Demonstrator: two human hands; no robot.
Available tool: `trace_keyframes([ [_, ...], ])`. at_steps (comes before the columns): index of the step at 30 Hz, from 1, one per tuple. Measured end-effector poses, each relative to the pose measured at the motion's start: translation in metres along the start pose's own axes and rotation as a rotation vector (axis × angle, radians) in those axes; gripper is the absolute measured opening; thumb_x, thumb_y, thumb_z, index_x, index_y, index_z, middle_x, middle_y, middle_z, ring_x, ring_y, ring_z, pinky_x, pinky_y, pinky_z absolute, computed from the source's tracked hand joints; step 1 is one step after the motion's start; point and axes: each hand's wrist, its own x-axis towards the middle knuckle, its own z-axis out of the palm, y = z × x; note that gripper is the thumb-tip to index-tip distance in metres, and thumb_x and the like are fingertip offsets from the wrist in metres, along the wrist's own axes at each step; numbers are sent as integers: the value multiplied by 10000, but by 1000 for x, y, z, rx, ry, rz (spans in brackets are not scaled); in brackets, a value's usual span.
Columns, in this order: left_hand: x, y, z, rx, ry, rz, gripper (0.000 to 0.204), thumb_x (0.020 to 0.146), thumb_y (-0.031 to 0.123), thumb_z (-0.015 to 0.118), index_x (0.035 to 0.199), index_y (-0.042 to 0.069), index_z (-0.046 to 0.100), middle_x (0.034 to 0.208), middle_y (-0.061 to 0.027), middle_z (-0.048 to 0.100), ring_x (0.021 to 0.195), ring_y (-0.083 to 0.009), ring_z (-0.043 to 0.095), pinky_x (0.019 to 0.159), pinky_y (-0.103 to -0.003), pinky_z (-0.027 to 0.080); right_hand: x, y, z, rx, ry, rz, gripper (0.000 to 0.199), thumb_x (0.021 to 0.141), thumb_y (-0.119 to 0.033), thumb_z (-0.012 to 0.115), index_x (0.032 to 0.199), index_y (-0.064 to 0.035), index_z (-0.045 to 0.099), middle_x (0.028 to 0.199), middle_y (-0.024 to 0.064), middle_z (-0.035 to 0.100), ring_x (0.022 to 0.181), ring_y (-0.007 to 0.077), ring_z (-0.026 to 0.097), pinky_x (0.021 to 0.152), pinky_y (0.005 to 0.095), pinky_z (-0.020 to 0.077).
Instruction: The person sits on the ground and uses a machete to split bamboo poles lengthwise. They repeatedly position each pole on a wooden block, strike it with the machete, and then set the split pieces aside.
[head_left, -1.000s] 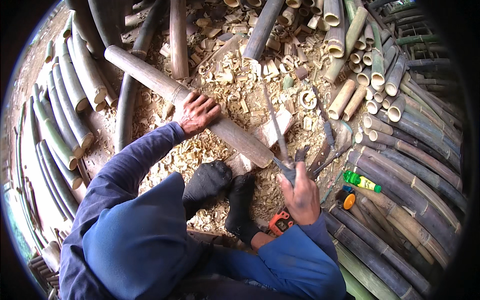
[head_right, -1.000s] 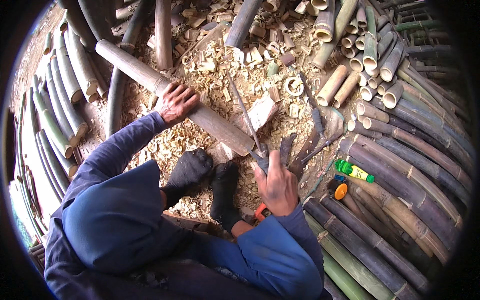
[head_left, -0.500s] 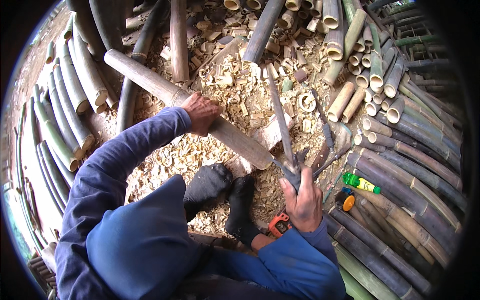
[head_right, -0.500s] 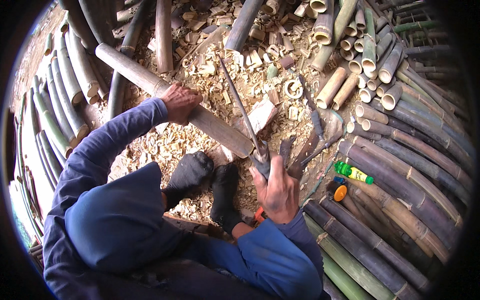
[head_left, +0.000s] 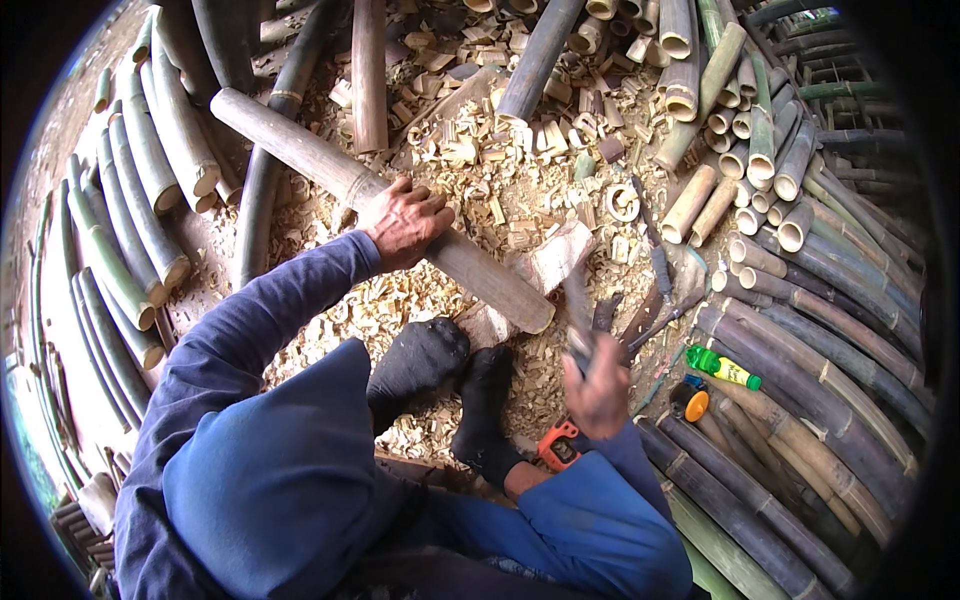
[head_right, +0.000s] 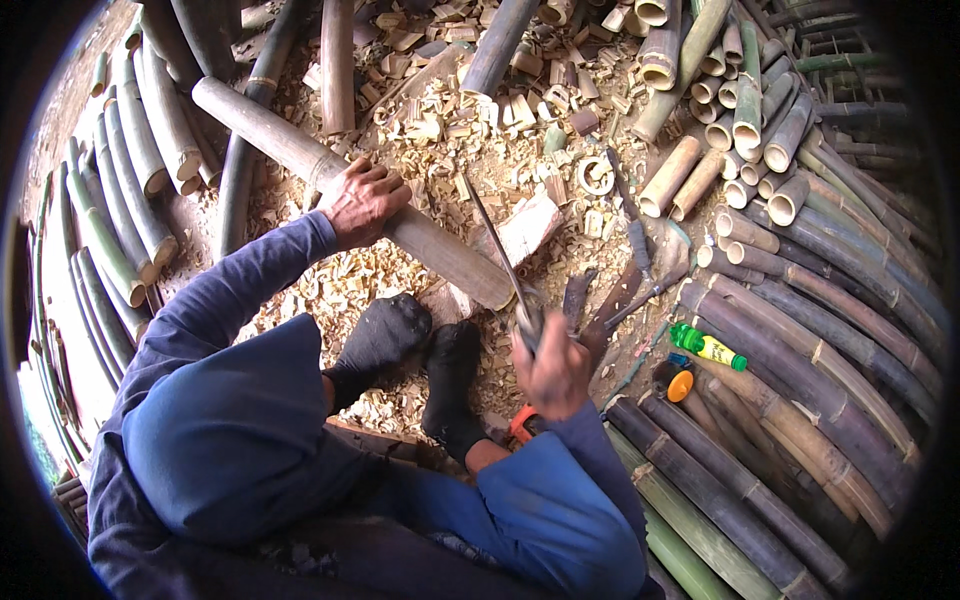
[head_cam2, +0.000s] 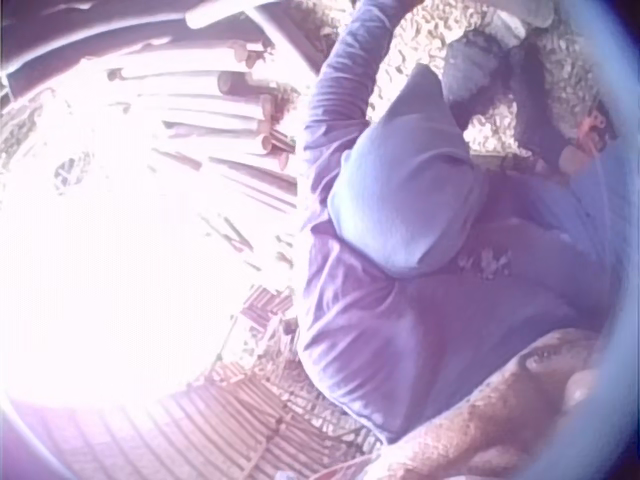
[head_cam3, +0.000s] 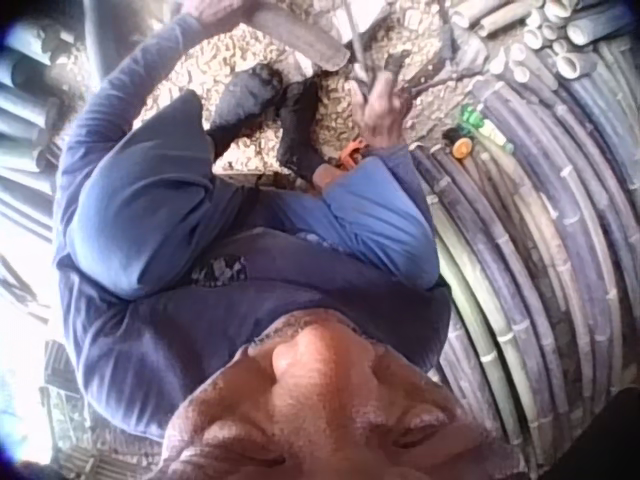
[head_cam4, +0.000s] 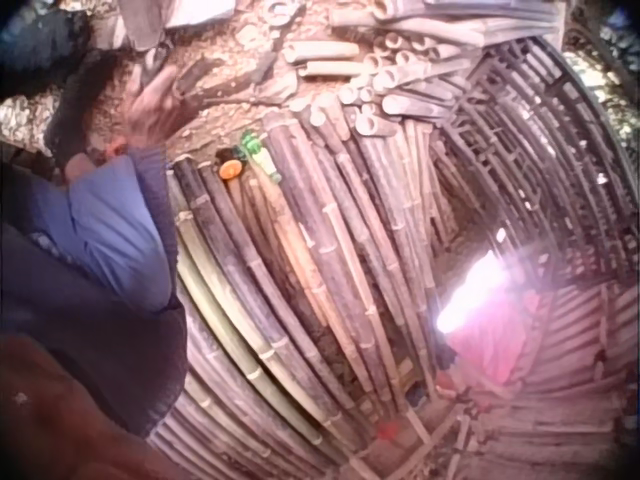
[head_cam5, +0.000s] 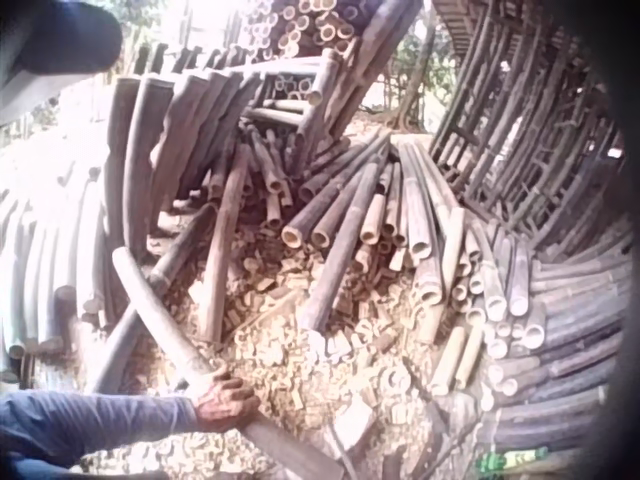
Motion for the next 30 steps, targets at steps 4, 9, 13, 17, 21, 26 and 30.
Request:
trace_keyframes([
  [4,6,-12,15,76,145,78,381,699,198,759,1049,107,640,969,-81,654,964,-265,659,895,-446,462,15,41,13,-230,-143,97,330,999,-250,654,1158,-21,477,835,286,697,759,501,692,658,548,554],
  [9,-14,-2,21,69,178,41,356,751,191,723,1084,101,637,1004,-85,646,992,-264,644,929,-446,464,-3,-28,-35,125,125,-79,338,1011,-299,645,1149,-31,493,831,290,692,771,487,692,636,537,544],
  [13,-9,2,24,71,242,68,358,789,206,703,1125,103,633,1021,-71,636,1003,-260,633,933,-446,463,-7,22,19,-28,-31,115,351,1017,-314,636,1148,-28,481,845,294,701,766,491,692,641,531,556],
  [17,-19,1,33,146,219,63,438,781,222,712,1198,117,626,1088,-85,633,1077,-288,624,1012,-496,451,2,33,4,-97,-148,57,341,1029,-312,612,1145,-22,476,847,311,696,774,524,678,650,564,549],
  [21,-34,-1,32,198,200,0,494,793,240,699,1267,139,604,1178,-91,625,1173,-287,603,1074,-510,430,1,-22,-33,195,41,-26,317,1014,-297,626,1123,-33,489,820,294,688,789,502,692,685,544,563],
  [26,-20,12,20,153,185,-35,592,814,241,701,1381,156,554,1337,-117,585,1273,-306,557,1134,-519,381,1,33,27,-266,-147,179,329,999,-295,634,1128,-44,465,818,312,698,796,479,719,710,595,566],
  [30,-36,28,22,31,172,-48,729,768,221,721,1459,95,524,1418,-138,560,1346,-333,519,1164,-543,334,-11,32,0,-134,-144,132,351,998,-281,641,1182,-30,480,830,317,694,799,518,688,698,606,545],
])
